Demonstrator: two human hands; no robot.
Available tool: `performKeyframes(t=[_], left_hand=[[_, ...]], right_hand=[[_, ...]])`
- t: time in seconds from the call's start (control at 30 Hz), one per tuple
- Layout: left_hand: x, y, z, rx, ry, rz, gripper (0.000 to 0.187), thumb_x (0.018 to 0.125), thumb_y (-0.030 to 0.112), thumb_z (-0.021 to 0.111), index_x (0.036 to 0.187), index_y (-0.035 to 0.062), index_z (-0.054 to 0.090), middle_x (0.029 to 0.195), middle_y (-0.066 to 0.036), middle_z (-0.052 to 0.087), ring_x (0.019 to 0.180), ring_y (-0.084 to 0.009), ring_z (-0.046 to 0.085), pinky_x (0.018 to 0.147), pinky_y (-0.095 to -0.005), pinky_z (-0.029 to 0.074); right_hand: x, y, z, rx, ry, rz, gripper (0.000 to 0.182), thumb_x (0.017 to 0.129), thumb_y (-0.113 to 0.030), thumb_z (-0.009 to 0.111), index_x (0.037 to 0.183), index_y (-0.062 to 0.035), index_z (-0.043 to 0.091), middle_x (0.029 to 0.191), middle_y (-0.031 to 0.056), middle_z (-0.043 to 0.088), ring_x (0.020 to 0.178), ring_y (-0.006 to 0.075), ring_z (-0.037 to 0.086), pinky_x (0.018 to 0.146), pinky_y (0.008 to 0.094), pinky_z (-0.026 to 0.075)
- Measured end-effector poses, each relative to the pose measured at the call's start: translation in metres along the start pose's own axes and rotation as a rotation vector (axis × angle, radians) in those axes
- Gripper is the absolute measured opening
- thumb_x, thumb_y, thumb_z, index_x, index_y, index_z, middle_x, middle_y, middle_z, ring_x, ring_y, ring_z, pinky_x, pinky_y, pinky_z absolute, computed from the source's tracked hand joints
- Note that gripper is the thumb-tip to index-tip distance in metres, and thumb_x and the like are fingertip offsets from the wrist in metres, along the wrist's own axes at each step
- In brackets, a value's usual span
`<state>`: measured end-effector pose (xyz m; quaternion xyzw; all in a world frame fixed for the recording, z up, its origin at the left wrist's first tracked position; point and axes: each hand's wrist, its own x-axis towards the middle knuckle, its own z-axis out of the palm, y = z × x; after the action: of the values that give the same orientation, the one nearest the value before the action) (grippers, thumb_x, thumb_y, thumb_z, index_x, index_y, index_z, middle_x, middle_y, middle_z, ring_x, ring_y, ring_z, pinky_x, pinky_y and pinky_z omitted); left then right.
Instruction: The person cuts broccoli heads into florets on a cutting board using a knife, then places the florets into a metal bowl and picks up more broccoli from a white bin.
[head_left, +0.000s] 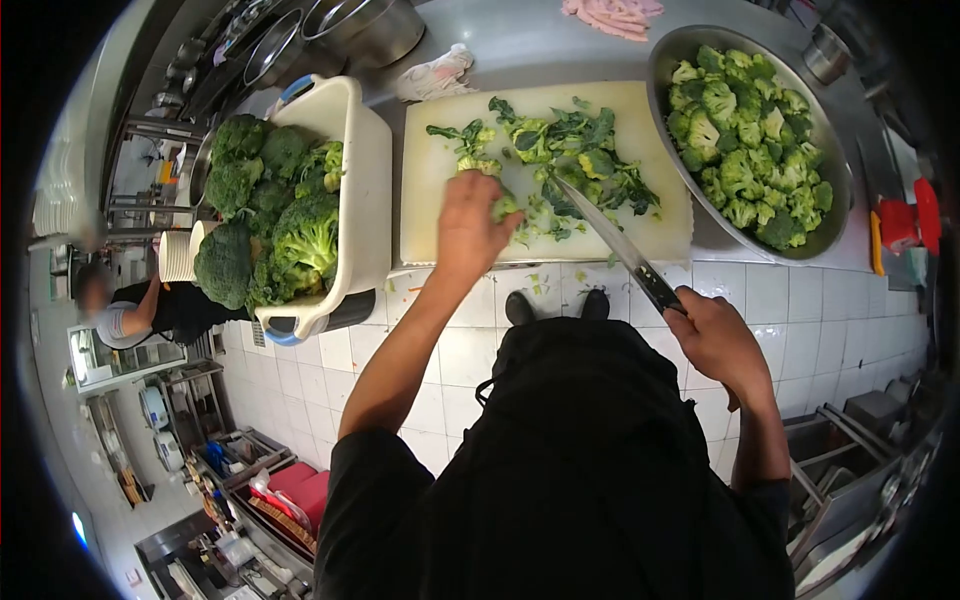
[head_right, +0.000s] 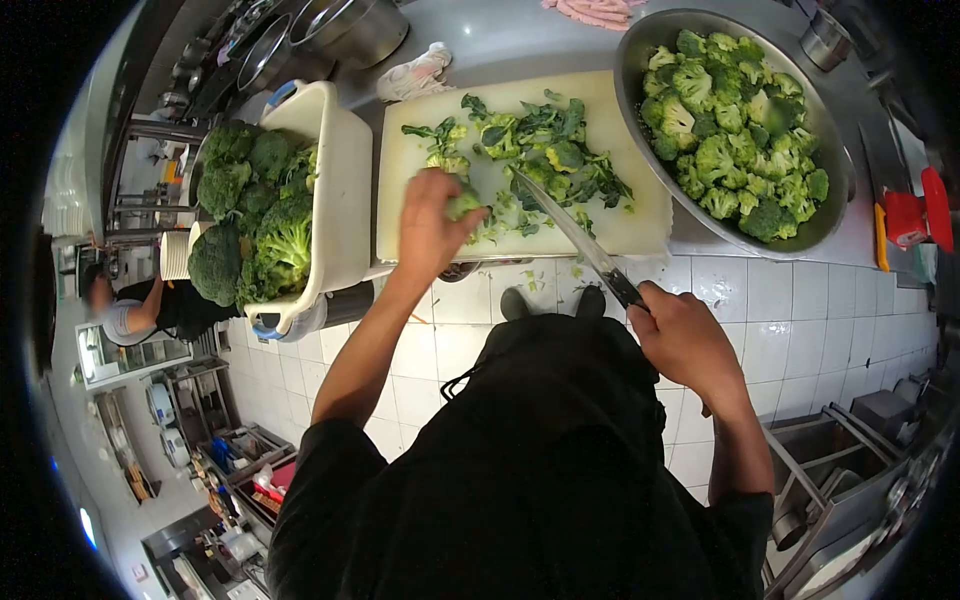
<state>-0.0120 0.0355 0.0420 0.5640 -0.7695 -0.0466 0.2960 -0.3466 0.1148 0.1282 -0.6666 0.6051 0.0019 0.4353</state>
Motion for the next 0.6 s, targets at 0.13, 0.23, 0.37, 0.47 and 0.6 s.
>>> performKeyframes(t=[0.13,0.23,0.37,0.47,0.6], left_hand=[[-0.013,-0.027,-0.036,0.037,0.234,-0.301,0.051,0.067,0.014,0.093,0.106,0.0018,0.062,0.105,-0.018,0.060,0.097,-0.0365,0.059,0.085,-0.0437,0.050],[-0.032,-0.078,-0.031,0.145,0.150,-0.326,0.057,0.069,0.019,0.094,0.115,-0.0018,0.068,0.108,-0.016,0.059,0.088,-0.0284,0.063,0.079,-0.0414,0.053],[-0.050,-0.083,-0.025,-0.006,0.029,-0.460,0.050,0.078,0.011,0.084,0.125,0.0012,0.069,0.113,-0.018,0.063,0.085,-0.0268,0.065,0.079,-0.0397,0.055],[-0.054,-0.078,-0.033,-0.057,-0.040,-0.436,0.048,0.081,0.004,0.075,0.128,0.0014,0.068,0.114,-0.017,0.066,0.084,-0.0261,0.066,0.080,-0.0372,0.056],[-0.047,-0.070,-0.038,-0.009,-0.076,-0.437,0.045,0.081,0.000,0.072,0.125,-0.0006,0.068,0.114,-0.015,0.069,0.085,-0.0257,0.069,0.079,-0.0342,0.058]], right_hand=[[0.012,-0.012,0.013,-0.021,0.020,-0.105,0.023,0.098,-0.025,0.057,0.095,-0.0022,0.058,0.076,0.0261,0.064,0.081,0.0491,0.062,0.075,0.0582,0.046],[0.031,-0.026,0.026,-0.073,0.007,-0.213,0.022,0.099,-0.024,0.055,0.097,-0.0021,0.058,0.079,0.0257,0.066,0.083,0.0479,0.063,0.078,0.0583,0.047],[0.043,-0.046,0.036,-0.188,-0.030,-0.257,0.022,0.098,-0.022,0.054,0.098,-0.0010,0.060,0.084,0.0249,0.068,0.087,0.0465,0.065,0.082,0.0574,0.050],[0.048,-0.052,0.041,-0.209,-0.088,-0.303,0.022,0.100,-0.023,0.052,0.099,-0.0021,0.058,0.080,0.0240,0.066,0.086,0.0476,0.062,0.079,0.0574,0.048],[0.052,-0.058,0.047,-0.260,-0.103,-0.303,0.022,0.100,-0.023,0.052,0.099,-0.0022,0.058,0.082,0.0236,0.067,0.088,0.0468,0.063,0.080,0.0571,0.048]])
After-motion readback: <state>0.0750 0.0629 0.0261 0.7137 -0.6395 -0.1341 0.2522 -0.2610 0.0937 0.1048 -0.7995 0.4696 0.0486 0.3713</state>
